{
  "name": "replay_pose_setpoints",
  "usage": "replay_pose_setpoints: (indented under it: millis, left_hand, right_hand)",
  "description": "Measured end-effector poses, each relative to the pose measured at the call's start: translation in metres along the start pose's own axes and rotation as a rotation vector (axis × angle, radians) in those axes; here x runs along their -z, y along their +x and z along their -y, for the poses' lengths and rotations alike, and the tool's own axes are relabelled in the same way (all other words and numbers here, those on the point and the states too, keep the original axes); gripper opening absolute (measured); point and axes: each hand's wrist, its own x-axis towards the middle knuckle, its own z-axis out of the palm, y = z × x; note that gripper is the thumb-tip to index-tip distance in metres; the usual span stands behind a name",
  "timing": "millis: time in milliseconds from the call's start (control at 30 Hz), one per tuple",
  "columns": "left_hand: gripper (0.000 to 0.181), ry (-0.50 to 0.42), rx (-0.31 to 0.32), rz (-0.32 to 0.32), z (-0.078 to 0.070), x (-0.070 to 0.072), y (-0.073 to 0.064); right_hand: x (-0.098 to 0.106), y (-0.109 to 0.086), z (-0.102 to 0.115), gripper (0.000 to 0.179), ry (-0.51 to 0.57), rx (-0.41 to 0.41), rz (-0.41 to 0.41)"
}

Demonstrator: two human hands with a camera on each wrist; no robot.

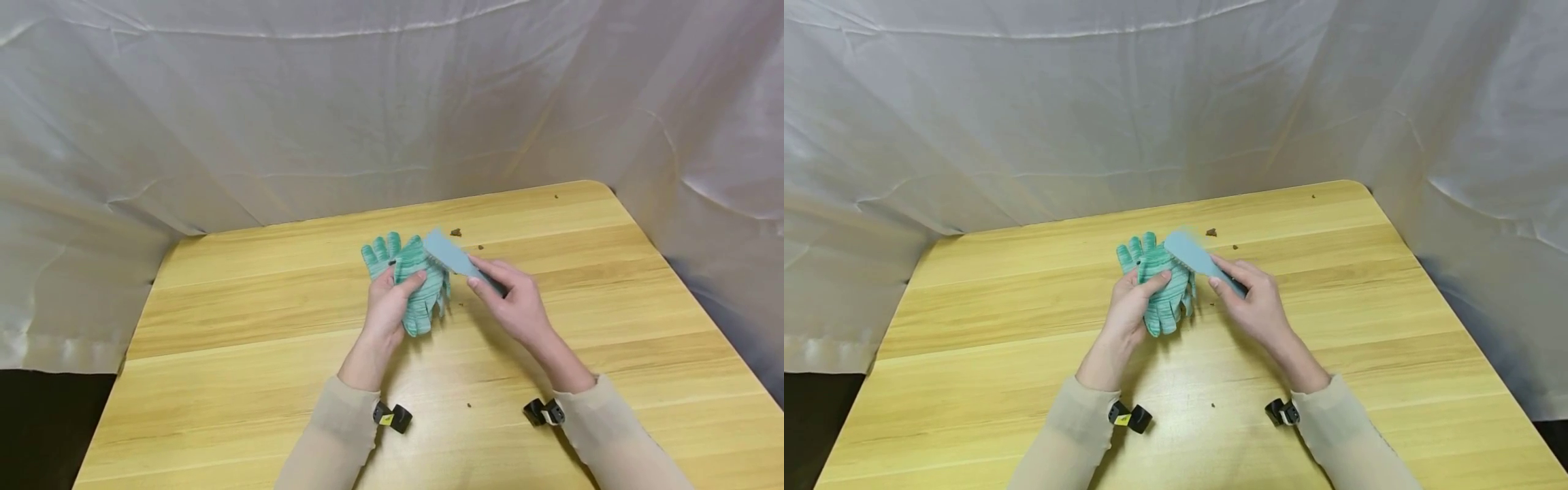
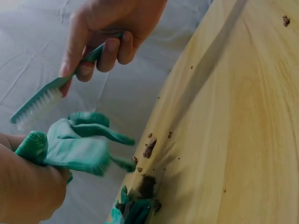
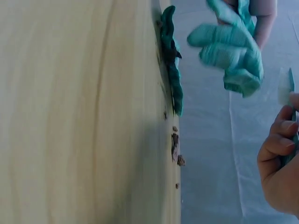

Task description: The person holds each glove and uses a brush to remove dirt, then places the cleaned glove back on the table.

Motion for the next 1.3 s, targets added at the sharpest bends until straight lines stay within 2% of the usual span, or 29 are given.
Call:
replay_pose_setpoints:
  millis: [167,333,433,567,633,733,900,1067,1300]
  left_hand:
    - [0.044,0.024,0.002,0.078,-0.004,0.000,-0.002]
    - [0.047,-0.021,0.035,0.117,-0.009,0.001,-0.002]
    - [0.048,-0.066,0.041,0.145,-0.009,0.001,-0.002]
    - [0.051,-0.101,0.040,0.176,-0.007,0.000,-0.003]
    - [0.051,-0.108,0.039,0.173,-0.006,0.000,-0.003]
    - [0.049,-0.119,0.031,0.165,-0.005,-0.001,-0.003]
    - [0.048,-0.155,0.029,0.157,-0.006,0.000,-0.002]
    - [0.054,-0.243,0.059,0.133,-0.009,0.001,0.001]
    - [0.057,-0.326,0.079,0.102,-0.011,-0.001,0.001]
  right_hand:
    - [-0.005,-0.001,-0.003,0.041,-0.066,0.115,0.044]
    - [-0.004,0.002,-0.012,0.042,-0.175,0.204,-0.016]
    - [-0.003,0.003,-0.014,0.042,-0.202,0.220,-0.050]
    - [-0.002,0.003,-0.014,0.042,-0.175,0.212,-0.075]
    - [-0.001,0.003,-0.013,0.042,-0.149,0.213,-0.088]
    - [0.000,0.002,-0.011,0.042,-0.121,0.220,-0.053]
    - [0.003,0.002,-0.012,0.041,-0.183,0.248,0.043]
    - [0.009,0.006,-0.017,0.041,-0.262,0.288,0.007]
    - [0.016,0.008,-0.022,0.041,-0.296,0.302,-0.026]
